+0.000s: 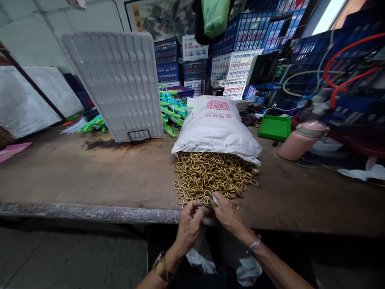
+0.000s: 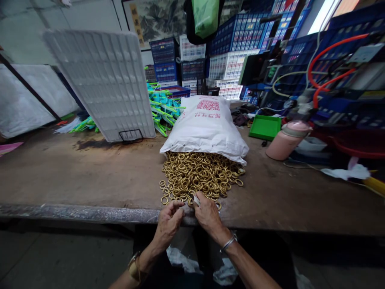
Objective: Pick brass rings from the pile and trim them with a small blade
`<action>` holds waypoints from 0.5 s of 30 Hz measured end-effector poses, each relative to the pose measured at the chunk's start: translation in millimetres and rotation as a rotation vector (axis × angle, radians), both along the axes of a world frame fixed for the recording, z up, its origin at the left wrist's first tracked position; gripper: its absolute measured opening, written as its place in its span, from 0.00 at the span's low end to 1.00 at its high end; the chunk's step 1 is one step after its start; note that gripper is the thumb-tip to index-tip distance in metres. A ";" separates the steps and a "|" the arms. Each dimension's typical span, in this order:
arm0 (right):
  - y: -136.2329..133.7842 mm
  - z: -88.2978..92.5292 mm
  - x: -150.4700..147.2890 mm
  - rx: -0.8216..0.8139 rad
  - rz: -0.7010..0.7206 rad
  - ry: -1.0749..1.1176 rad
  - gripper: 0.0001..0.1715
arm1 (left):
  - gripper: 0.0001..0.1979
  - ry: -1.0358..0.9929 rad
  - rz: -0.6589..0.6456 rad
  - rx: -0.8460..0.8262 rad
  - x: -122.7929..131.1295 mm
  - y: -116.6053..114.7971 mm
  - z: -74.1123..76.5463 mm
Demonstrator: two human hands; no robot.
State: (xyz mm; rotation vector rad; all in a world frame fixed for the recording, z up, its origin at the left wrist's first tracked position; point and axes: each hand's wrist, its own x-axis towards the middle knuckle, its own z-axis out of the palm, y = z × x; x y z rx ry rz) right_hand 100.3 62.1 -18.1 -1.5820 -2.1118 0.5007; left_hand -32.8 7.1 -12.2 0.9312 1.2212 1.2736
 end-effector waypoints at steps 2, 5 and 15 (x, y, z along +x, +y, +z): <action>0.6 -0.3 -0.4 0.001 0.015 0.055 0.11 | 0.11 0.035 0.018 -0.007 3.3 3.1 0.3; -0.9 3.2 -2.2 0.005 0.042 0.189 0.12 | 0.12 0.063 0.009 -0.015 8.3 7.1 3.9; -9.9 11.2 -2.1 -0.022 0.090 0.334 0.08 | 0.07 0.231 0.017 0.124 15.3 7.6 8.6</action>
